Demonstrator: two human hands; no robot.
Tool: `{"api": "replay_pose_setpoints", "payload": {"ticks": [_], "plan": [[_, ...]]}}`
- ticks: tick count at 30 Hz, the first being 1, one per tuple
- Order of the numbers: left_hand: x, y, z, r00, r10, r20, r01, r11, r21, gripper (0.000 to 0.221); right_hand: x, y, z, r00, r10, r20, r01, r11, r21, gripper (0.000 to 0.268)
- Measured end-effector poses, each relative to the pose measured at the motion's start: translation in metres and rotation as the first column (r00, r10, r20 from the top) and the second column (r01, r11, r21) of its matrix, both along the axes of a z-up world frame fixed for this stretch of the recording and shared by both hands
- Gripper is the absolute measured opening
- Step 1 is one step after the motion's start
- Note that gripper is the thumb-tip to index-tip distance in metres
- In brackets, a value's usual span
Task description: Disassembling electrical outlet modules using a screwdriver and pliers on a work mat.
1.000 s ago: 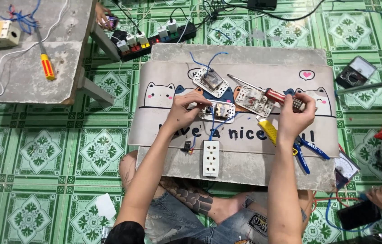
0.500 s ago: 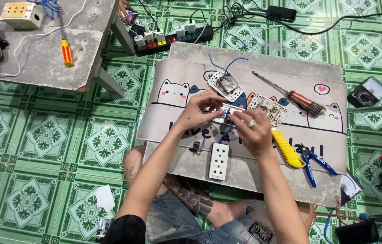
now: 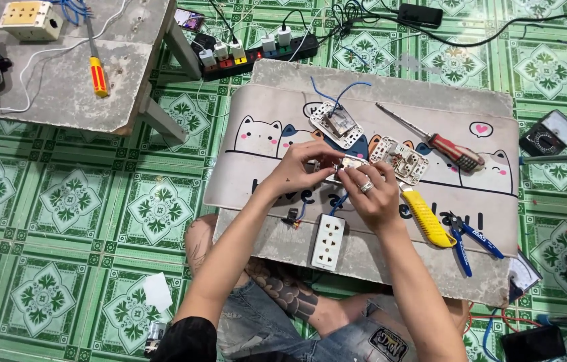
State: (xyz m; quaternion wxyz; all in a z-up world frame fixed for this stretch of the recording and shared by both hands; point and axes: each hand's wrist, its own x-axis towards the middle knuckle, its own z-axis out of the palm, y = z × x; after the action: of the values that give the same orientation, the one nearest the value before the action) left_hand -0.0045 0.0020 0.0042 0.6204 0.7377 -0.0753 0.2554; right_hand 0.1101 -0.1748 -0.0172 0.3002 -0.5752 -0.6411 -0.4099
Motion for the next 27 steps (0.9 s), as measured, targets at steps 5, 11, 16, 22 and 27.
{"api": "replay_pose_setpoints", "payload": {"ticks": [5, 11, 16, 22, 27], "plan": [[0.001, -0.001, -0.002, 0.998, 0.047, 0.037, -0.052, 0.988, 0.145, 0.028, 0.001, 0.0, 0.002, 1.0, 0.019, -0.016, -0.019, 1.0, -0.005, 0.004], [0.005, -0.005, -0.011, 0.986, 0.109, 0.13, -0.143, 0.944, 0.297, 0.03, 0.003, -0.001, -0.004, 0.999, -0.032, 0.0, 0.032, 0.999, -0.024, 0.006], [0.016, -0.004, -0.06, 0.917, 0.193, 0.349, -0.349, 0.814, 0.465, 0.028, -0.001, 0.0, -0.002, 0.993, -0.114, 0.003, 0.114, 0.993, -0.027, 0.003], [0.013, -0.013, -0.036, 0.745, 0.08, 0.663, -0.615, 0.466, 0.636, 0.008, -0.007, 0.002, 0.006, 0.989, -0.136, -0.063, 0.134, 0.99, -0.043, 0.015], [0.022, -0.011, -0.066, 0.787, 0.201, 0.584, -0.581, 0.559, 0.591, 0.004, 0.004, 0.002, -0.017, 0.974, -0.056, -0.222, 0.054, 0.998, -0.017, 0.008]]}}
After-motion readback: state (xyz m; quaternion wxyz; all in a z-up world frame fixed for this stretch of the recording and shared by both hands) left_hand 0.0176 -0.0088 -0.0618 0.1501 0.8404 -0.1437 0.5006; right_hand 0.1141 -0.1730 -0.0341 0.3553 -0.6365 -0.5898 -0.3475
